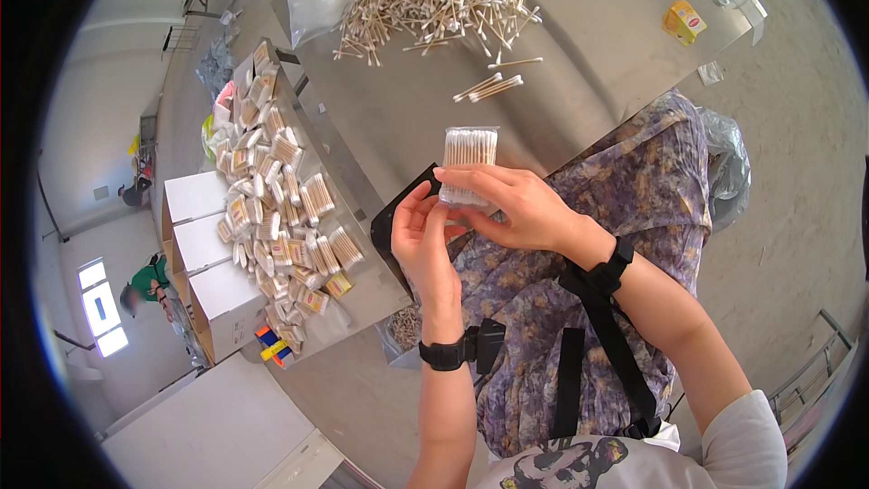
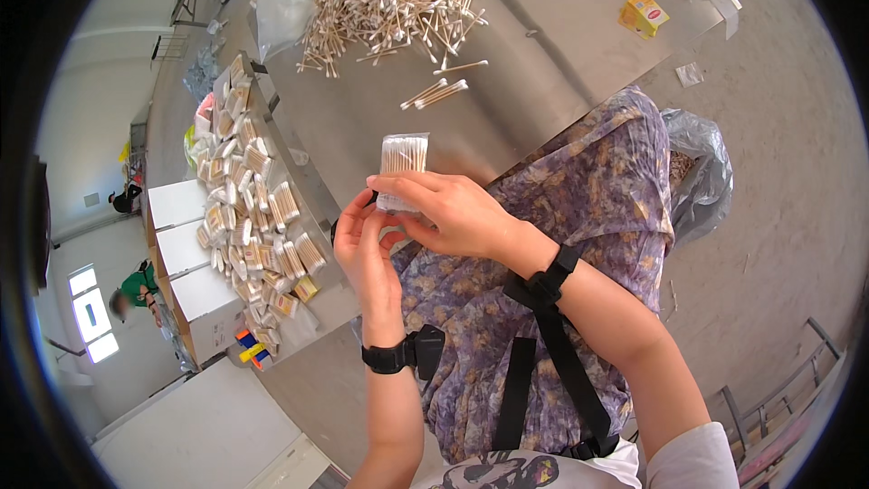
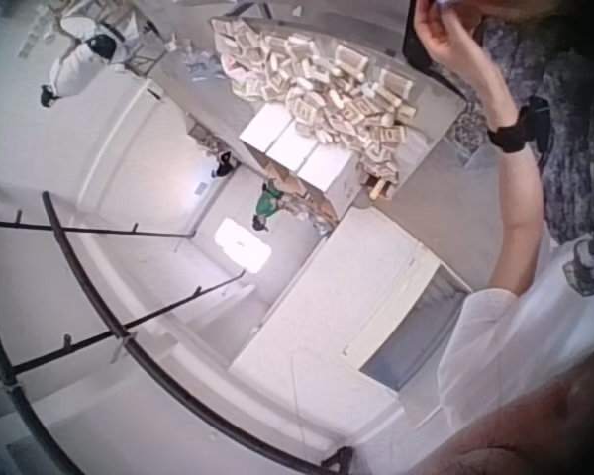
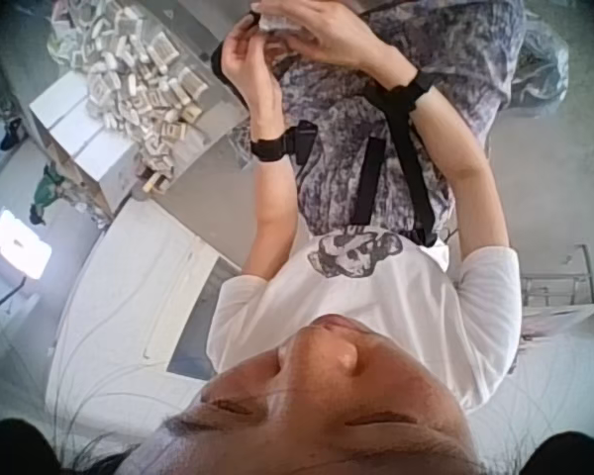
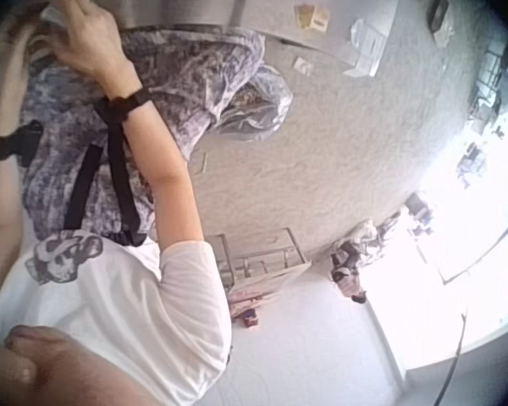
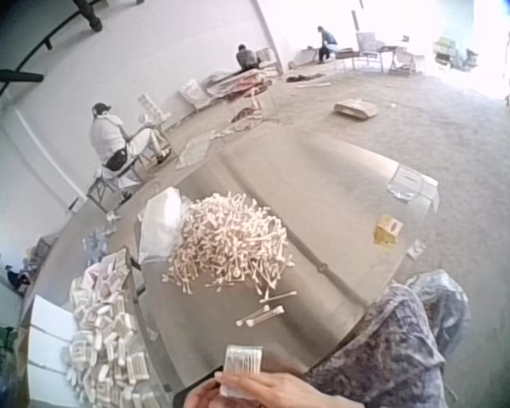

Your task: The recorder is counting bundles of cotton swabs and packing them into individual plastic bags at a production workstation.

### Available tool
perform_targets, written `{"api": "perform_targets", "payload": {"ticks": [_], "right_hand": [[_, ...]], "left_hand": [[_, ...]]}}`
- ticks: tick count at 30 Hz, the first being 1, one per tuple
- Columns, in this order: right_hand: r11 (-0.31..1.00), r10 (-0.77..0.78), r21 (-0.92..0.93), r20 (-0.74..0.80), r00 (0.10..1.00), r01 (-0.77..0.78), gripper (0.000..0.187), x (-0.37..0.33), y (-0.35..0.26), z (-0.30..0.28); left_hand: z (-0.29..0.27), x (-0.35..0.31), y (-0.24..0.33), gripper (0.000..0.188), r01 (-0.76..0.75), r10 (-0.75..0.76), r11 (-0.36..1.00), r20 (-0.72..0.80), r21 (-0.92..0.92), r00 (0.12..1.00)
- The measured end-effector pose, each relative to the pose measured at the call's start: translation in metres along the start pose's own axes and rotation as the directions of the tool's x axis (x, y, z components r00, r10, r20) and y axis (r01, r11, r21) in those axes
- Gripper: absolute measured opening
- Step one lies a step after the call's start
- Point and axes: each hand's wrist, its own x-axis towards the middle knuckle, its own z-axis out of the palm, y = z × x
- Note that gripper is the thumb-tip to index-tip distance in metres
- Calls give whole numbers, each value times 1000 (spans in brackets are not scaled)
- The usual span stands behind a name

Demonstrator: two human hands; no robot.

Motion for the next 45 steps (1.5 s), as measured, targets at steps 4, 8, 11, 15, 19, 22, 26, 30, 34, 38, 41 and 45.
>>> {"api": "perform_targets", "payload": {"ticks": [4, 8, 11, 15, 19, 22, 26, 30, 34, 38, 41, 45], "right_hand": [[1000, 8, 8, -41, 999, -8, 55, 0, 0, 2], [996, 58, 75, -122, 991, -49, 50, 2, 1, 1], [991, 86, 111, -167, 982, -68, 47, 5, 0, 0], [989, 108, 117, -161, 981, -89, 46, 4, 0, 0], [985, 138, 126, -173, 975, -117, 44, 6, 1, 0], [973, 171, 181, -167, 971, -140, 44, 6, 1, -1], [977, 151, 174, -155, 976, -124, 45, 5, 0, -1], [987, 100, 138, -137, 985, -81, 45, 5, 0, -1], [993, 59, 110, -153, 986, -42, 47, 4, 1, 0], [999, 7, 41, -154, 988, -1, 50, 4, 3, 0], [999, -3, 42, -164, 986, 10, 50, 5, 1, 1], [1000, -7, 28, -160, 987, 12, 50, 4, 2, 1]], "left_hand": [[0, 0, -1, 31, -14, 14, 1000, -6, 13, 1000], [3, -3, 2, 35, -72, 70, 997, 57, 30, 996], [6, -5, 2, 36, -79, 76, 995, 50, 58, 996], [10, -8, 1, 37, -82, 79, 994, 31, 75, 996], [12, -13, 1, 36, -100, 97, 993, 50, 67, 994], [14, -13, 2, 35, -66, 66, 995, 5, 74, 998], [15, -11, 4, 34, -79, 79, 997, 6, 18, 997], [16, -10, 4, 35, -85, 86, 996, -27, 41, 996], [17, -11, 5, 36, -92, 95, 993, -41, 72, 995], [18, -11, 3, 35, -144, 148, 983, -23, 112, 989], [18, -12, 3, 33, -152, 155, 983, -21, 99, 988], [17, -12, 1, 32, -159, 162, 984, -23, 85, 987]]}}
